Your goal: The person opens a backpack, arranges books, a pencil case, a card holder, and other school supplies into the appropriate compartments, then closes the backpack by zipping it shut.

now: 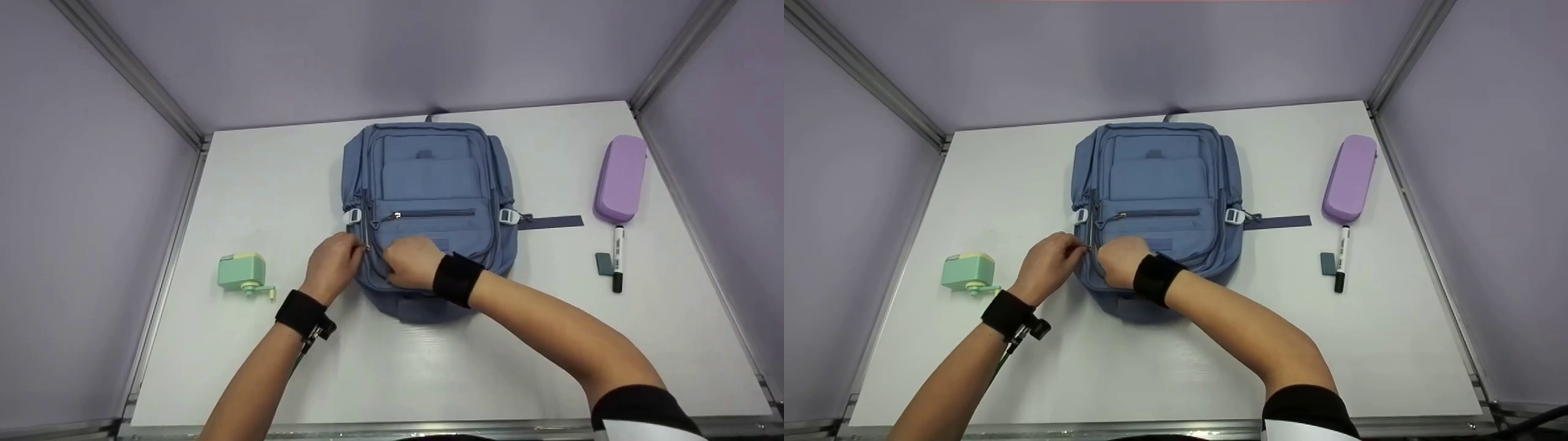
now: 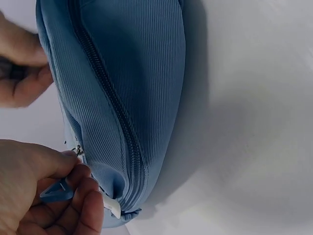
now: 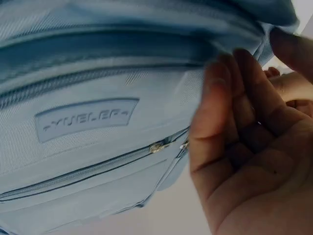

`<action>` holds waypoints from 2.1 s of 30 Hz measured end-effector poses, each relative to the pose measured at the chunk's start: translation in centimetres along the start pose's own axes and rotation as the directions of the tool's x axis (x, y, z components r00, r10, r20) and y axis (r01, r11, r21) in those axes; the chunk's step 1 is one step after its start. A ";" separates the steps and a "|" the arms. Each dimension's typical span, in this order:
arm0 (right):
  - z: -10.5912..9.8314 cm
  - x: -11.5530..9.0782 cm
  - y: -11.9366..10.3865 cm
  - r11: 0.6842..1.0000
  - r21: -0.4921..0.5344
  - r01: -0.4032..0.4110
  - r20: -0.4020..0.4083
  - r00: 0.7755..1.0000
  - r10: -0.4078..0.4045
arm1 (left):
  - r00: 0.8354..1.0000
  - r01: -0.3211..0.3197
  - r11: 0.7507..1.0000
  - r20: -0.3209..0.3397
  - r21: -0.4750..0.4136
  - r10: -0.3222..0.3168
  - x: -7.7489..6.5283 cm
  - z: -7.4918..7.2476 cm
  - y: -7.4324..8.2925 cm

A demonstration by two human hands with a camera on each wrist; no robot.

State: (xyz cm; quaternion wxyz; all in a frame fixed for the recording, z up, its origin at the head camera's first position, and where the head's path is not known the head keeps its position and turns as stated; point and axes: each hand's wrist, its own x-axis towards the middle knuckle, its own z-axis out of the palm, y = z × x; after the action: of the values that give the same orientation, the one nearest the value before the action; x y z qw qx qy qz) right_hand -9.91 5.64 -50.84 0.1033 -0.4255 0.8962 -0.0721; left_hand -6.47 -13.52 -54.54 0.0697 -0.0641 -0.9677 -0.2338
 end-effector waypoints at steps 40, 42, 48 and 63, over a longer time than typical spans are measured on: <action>0.0 -2.3 0.3 1.000 0.011 -0.005 -0.179 0.984 0.007 | 0.997 0.016 0.982 0.074 -0.190 -0.002 -3.4 -0.7 3.9; -0.5 -2.9 0.7 1.000 0.029 0.012 -0.170 0.985 -0.007 | 0.998 0.019 0.982 0.069 -0.188 -0.006 -3.3 -0.7 3.8; -2.8 -4.9 3.0 0.998 0.062 0.020 -0.126 0.992 -0.012 | 0.997 0.021 0.978 0.072 -0.206 -0.007 -3.3 -0.8 3.5; -0.2 -8.6 5.6 0.997 0.061 0.052 -0.148 0.988 -0.042 | 0.999 0.022 0.968 0.034 -0.250 -0.014 -3.3 -1.1 3.6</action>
State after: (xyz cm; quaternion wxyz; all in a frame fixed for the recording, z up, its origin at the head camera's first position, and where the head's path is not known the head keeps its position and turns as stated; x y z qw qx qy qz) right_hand -8.83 15.82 -50.84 0.0494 -0.4364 0.8883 -0.1345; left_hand -2.51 -11.11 -52.51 0.0437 -0.0674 -0.9320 -0.3535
